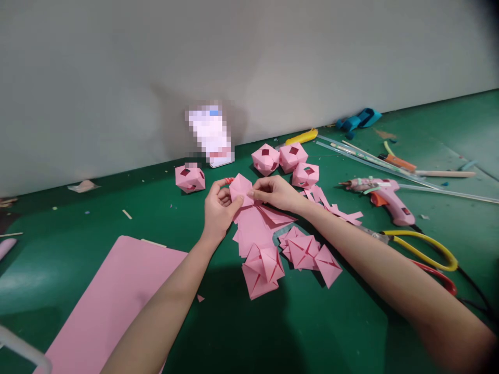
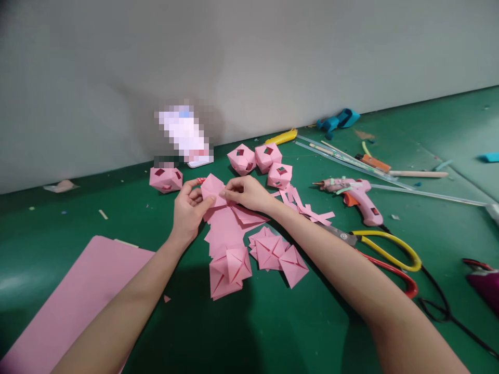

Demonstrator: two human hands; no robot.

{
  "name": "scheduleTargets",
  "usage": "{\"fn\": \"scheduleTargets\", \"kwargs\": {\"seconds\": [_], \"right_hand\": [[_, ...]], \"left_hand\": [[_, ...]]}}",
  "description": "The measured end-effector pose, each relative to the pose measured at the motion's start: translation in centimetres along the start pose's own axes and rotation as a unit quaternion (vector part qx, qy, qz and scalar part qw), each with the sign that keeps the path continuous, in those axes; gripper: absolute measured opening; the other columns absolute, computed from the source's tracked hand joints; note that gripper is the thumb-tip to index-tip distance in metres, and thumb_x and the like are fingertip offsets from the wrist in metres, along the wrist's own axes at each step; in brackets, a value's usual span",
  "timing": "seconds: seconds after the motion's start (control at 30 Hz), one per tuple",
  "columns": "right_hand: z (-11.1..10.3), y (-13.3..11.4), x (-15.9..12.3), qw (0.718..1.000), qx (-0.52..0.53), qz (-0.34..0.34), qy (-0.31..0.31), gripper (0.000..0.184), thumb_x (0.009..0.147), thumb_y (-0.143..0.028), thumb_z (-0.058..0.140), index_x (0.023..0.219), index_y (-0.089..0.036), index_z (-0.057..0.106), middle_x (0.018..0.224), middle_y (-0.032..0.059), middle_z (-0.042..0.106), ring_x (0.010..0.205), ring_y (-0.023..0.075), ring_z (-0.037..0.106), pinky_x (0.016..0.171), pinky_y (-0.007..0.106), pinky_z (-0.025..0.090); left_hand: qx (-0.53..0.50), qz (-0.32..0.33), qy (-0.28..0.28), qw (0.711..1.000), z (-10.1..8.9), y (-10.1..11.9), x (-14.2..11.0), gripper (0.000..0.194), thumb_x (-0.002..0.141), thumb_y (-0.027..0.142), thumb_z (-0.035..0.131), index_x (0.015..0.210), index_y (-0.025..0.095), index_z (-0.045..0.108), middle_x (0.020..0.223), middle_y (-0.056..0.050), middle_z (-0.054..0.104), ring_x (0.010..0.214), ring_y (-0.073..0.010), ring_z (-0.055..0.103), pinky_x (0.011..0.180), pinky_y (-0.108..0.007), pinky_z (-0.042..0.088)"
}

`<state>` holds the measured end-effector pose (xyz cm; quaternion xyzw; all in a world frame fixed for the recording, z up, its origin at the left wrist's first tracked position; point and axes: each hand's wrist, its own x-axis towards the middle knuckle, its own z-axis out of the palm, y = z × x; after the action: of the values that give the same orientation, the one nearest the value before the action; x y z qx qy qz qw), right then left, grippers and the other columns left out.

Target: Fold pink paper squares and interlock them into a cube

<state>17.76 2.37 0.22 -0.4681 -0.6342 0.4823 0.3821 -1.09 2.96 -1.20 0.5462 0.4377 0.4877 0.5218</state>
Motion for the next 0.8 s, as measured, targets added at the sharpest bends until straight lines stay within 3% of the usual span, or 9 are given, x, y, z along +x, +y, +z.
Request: {"fn": "scheduleTargets", "kwargs": {"seconds": [0.23, 0.6, 0.8], "right_hand": [[-0.21, -0.11, 0.02, 0.999, -0.03, -0.008, -0.042, 0.032, 0.082, -0.045, 0.066, 0.069, -0.015, 0.063, 0.065, -0.001, 0.06, 0.06, 0.0104, 0.05, 0.059, 0.025, 0.037], [-0.06, -0.15, 0.01, 0.998, -0.03, -0.008, -0.059, 0.034, 0.081, -0.047, 0.067, 0.069, -0.015, 0.065, 0.067, -0.0005, 0.06, 0.061, 0.011, 0.05, 0.06, 0.026, 0.037], [0.15, 0.13, 0.01, 0.998, -0.037, -0.027, -0.038, 0.032, 0.082, -0.044, 0.067, 0.07, -0.015, 0.064, 0.068, 0.0004, 0.063, 0.062, 0.0116, 0.053, 0.06, 0.026, 0.04]], "left_hand": [[0.0, -0.003, 0.007, 1.0, -0.08, 0.0, 0.05, 0.046, 0.069, 0.024, 0.077, 0.11, 0.019, 0.055, 0.083, -0.001, 0.071, 0.075, -0.0165, 0.07, 0.072, -0.027, 0.054], [-0.036, -0.022, 0.025, 0.999, 0.11, 0.53, 0.03, 0.046, 0.066, 0.021, 0.078, 0.107, 0.019, 0.056, 0.078, 0.001, 0.069, 0.07, -0.0138, 0.067, 0.066, -0.023, 0.051], [-0.049, -0.025, 0.03, 0.998, 0.09, 0.61, 0.03, 0.046, 0.067, 0.02, 0.078, 0.108, 0.018, 0.057, 0.08, 0.0, 0.071, 0.071, -0.0144, 0.067, 0.068, -0.025, 0.051]]}}
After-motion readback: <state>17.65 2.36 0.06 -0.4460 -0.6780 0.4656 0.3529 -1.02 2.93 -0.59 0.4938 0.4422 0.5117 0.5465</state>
